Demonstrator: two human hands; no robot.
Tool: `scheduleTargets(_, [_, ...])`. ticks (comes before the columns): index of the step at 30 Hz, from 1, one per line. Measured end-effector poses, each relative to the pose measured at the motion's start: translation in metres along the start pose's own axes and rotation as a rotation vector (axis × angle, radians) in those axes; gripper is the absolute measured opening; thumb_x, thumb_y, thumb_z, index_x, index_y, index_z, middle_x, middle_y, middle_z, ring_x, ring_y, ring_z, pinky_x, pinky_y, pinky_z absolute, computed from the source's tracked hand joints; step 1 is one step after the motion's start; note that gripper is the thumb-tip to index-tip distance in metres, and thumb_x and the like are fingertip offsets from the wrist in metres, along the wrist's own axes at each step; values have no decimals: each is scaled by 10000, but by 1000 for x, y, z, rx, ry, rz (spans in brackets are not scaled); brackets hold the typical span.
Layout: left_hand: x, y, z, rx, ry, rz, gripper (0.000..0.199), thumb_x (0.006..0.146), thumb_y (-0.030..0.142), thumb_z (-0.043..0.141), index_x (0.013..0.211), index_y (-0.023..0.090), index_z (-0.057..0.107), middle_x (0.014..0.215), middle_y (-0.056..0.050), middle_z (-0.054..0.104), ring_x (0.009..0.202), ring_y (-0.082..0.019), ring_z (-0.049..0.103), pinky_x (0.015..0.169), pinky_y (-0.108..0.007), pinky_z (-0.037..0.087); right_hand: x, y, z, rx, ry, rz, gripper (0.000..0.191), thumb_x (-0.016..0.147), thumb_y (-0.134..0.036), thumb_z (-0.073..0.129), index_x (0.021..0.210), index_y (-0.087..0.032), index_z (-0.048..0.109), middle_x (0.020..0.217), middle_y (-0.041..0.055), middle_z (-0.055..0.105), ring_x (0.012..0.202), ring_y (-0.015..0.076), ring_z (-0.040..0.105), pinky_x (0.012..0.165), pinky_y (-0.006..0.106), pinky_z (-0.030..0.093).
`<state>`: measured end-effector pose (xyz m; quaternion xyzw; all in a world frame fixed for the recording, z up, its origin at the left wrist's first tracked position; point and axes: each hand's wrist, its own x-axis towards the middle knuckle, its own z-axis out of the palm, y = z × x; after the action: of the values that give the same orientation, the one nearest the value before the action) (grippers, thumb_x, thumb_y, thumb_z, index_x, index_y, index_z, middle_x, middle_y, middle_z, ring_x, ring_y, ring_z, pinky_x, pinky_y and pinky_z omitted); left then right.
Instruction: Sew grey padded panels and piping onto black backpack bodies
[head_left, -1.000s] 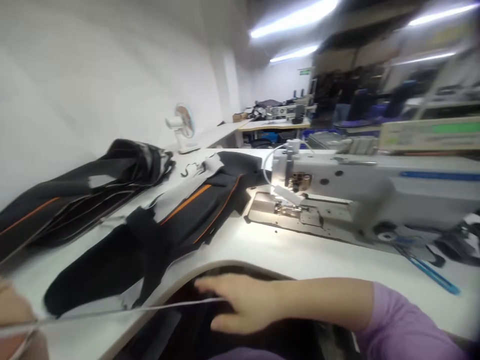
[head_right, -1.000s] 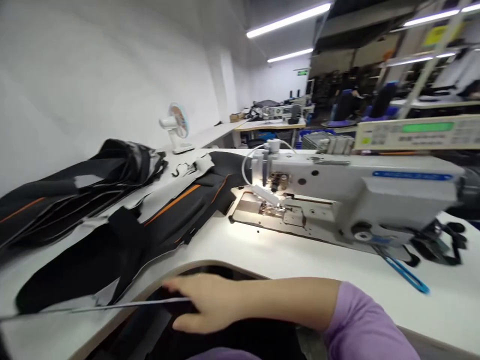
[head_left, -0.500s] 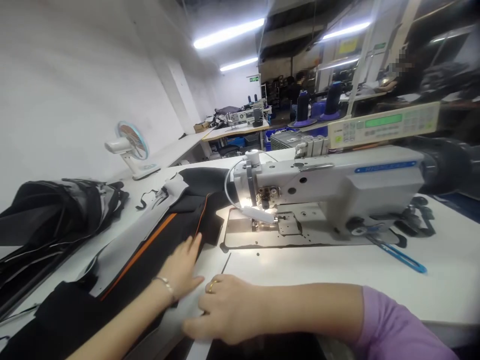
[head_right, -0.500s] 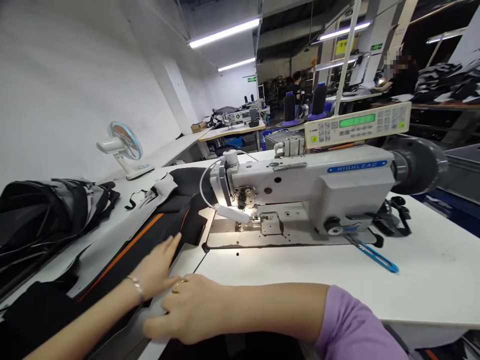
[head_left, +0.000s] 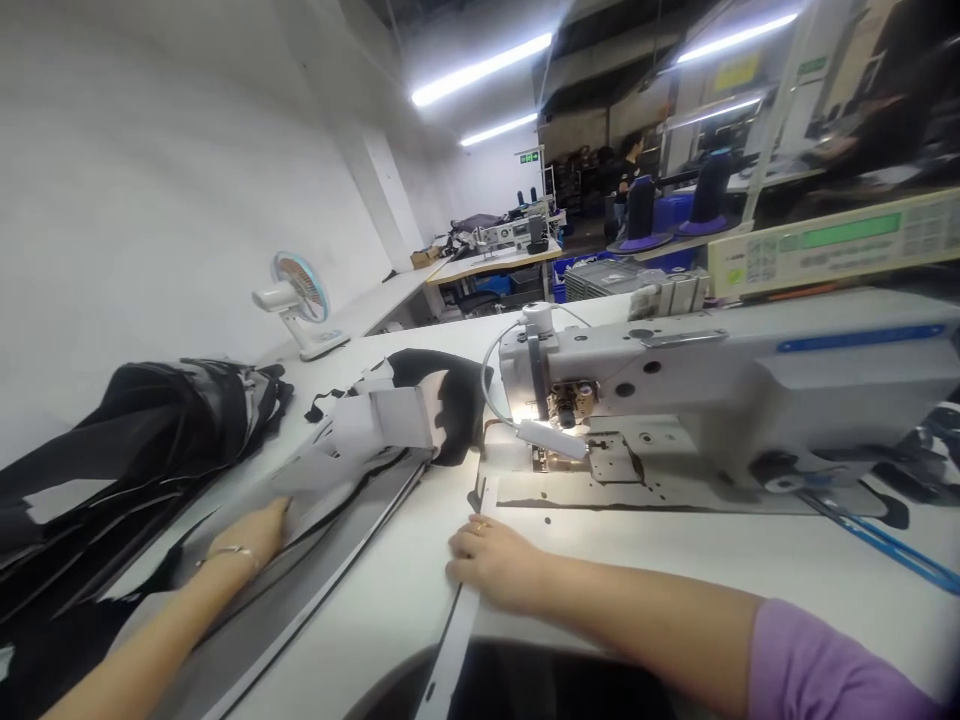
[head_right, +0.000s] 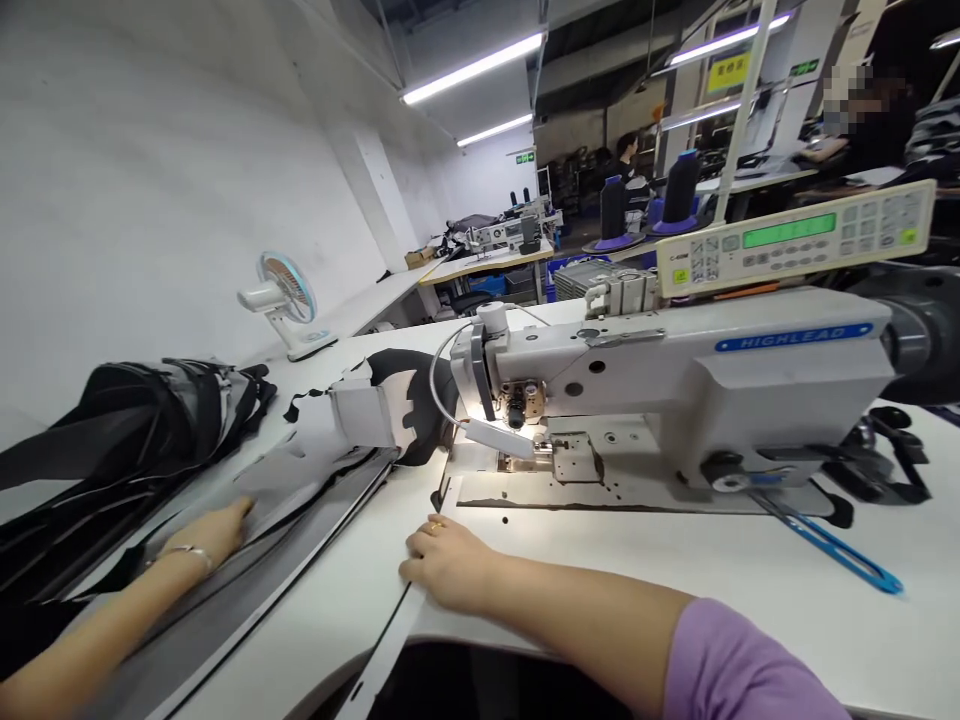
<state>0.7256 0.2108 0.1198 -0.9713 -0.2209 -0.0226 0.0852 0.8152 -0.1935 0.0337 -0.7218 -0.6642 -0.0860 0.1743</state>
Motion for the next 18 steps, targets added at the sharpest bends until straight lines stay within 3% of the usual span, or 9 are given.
scheduleTargets(3, [-14,26,-1,110,139,23,285,802,227,389,960,132,607,927,-178,657,895,-323,621,791,-455,473,-1,-1,-1,2,9,20,278,807,-181,515,1069,-197,609,1144,108,558,1052,214,500,1024,403,321])
scheduleTargets(5, [-27,50,-6,155,202,137,359,883,281,296,962,157,624,1013,-167,636,977,-306,592,863,-427,444,0,-2,-1,-3,0,36,282,811,-180,514,1078,-192,604,1147,110,553,1072,220,494,1040,411,309])
scheduleTargets(8, [-41,96,-7,139,161,442,421,913,353,275,1128,203,604,1146,-131,606,1027,-265,574,912,-375,434,6,-2,0,-23,-20,58,292,812,-190,523,1095,-196,595,1176,123,533,1088,230,491,1044,422,308])
scheduleTargets(10, [-39,126,-3,88,63,524,535,876,453,370,1324,175,462,1358,-156,462,1162,-294,498,974,-391,405,13,-1,0,-58,-35,49,297,815,-196,522,1103,-200,592,1227,139,504,1095,241,488,1027,429,324])
scheduleTargets(12, [-28,149,2,62,-51,436,734,814,502,454,1422,118,308,1432,-207,351,1227,-348,434,998,-440,382,21,0,0,-109,-44,44,288,826,-201,509,1101,-193,594,1256,161,484,1109,262,481,1002,447,340])
scheduleTargets(15, [-2,166,5,46,-175,308,830,744,352,528,1463,111,191,1313,-229,467,1178,-370,479,978,-478,383,32,3,3,-201,-40,85,260,842,-208,485,1067,-145,601,1279,231,452,1130,307,471,943,489,366])
scheduleTargets(18, [21,170,-1,15,-232,301,927,639,203,572,1474,172,171,1255,-234,505,1089,-385,547,908,-501,422,40,9,5,-228,-40,152,261,847,-190,465,1065,-118,590,1320,265,405,1108,310,485,870,466,412])
